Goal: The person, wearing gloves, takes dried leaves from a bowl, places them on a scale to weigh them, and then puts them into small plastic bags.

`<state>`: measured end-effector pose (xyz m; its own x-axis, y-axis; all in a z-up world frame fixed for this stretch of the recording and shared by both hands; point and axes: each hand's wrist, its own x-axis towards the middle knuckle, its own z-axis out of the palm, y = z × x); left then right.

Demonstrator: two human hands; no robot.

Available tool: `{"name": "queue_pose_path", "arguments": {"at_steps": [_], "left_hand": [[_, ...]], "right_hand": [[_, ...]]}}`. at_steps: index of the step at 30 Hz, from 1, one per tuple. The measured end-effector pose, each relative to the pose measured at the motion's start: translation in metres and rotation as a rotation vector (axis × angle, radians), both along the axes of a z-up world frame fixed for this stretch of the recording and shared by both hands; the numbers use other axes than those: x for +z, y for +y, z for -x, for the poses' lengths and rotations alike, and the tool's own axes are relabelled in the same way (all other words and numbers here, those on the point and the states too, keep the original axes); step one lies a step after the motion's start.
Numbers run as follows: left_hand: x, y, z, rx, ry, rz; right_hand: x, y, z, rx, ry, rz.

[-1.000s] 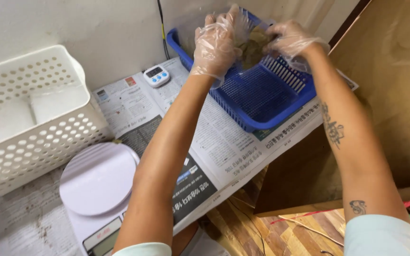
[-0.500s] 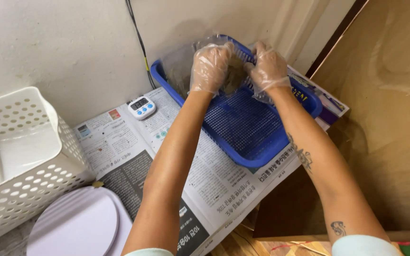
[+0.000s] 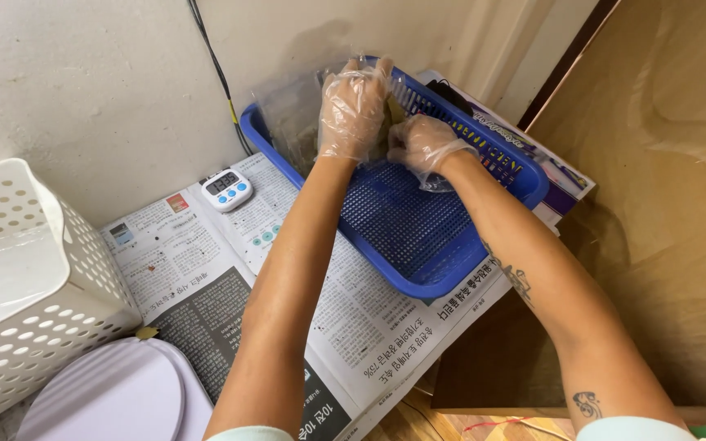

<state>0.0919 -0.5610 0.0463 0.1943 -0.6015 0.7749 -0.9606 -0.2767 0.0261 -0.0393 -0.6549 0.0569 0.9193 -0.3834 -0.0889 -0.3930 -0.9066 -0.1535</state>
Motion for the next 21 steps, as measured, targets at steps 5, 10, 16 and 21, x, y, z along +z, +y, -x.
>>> {"name": "queue_pose_path", "arguments": {"at_steps": [5, 10, 16, 21], "left_hand": [[0.012, 0.011, 0.013, 0.112, 0.267, -0.426], [0.018, 0.018, 0.013, 0.281, 0.111, -0.720], [0.030, 0.018, 0.014, 0.281, 0.045, -0.854], [0.040, 0.028, 0.007, 0.235, 0.064, -0.906]], "right_hand": [[-0.007, 0.003, -0.002, 0.042, 0.018, 0.043], [-0.026, -0.011, -0.011, 0.101, 0.046, 0.166], [-0.018, 0.008, -0.009, 0.064, 0.110, 0.094], [-0.012, 0.009, -0.008, 0.049, 0.173, 0.076]]}}
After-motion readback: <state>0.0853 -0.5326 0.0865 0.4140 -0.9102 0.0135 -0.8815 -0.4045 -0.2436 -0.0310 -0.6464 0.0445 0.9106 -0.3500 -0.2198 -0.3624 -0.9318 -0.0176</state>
